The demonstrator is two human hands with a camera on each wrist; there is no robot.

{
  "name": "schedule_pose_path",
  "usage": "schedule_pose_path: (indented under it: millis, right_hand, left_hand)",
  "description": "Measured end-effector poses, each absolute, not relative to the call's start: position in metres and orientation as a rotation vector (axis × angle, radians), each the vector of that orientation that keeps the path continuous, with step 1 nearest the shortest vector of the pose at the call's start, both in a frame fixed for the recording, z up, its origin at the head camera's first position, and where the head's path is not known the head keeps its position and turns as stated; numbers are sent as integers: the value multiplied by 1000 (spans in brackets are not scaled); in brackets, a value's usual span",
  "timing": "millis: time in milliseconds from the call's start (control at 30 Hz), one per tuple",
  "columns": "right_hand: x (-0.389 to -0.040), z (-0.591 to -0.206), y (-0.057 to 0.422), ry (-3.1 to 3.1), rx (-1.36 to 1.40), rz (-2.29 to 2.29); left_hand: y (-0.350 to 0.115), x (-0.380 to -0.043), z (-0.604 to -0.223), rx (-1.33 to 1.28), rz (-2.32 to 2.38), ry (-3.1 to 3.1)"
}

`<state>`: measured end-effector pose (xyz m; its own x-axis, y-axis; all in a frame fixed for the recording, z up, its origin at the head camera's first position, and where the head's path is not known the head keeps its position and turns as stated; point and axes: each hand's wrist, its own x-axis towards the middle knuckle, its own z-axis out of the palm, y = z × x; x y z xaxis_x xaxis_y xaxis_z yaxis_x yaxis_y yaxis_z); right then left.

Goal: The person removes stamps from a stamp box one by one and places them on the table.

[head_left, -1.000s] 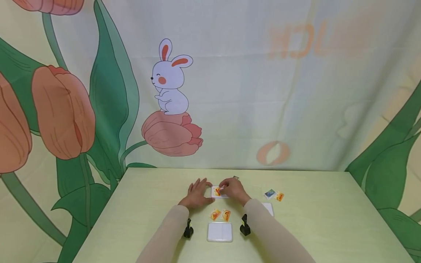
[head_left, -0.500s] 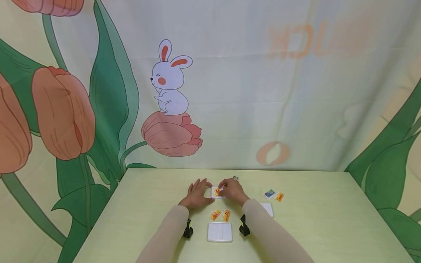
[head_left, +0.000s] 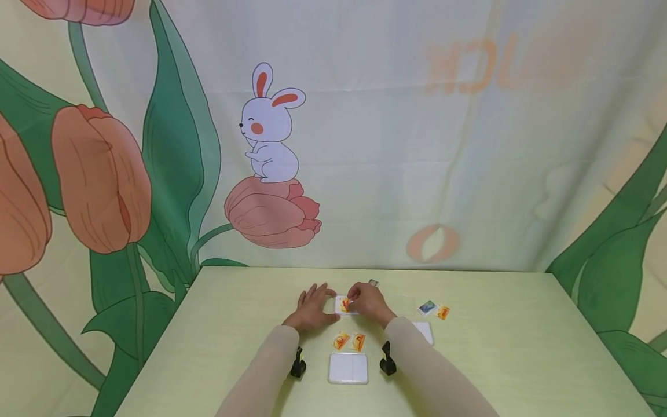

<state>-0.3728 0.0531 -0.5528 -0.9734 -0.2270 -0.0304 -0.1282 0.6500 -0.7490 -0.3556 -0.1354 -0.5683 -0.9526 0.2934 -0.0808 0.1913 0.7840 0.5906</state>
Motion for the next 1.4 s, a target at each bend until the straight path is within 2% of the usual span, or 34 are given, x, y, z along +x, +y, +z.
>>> schedule_pose_path:
  millis: [633,967,1400]
  right_hand:
    - [-377,-559,63,2731,-433,-1289]
    - [-375,-544,69,2662,-323,-1429]
    - [-392,-536,83,2664,-182,-1534]
  left_hand:
    - [-140,-357,-572,402,875,2805]
    - [-141,-357,-573,384,877,2796]
    - [-138,-358,-572,423,892,2798]
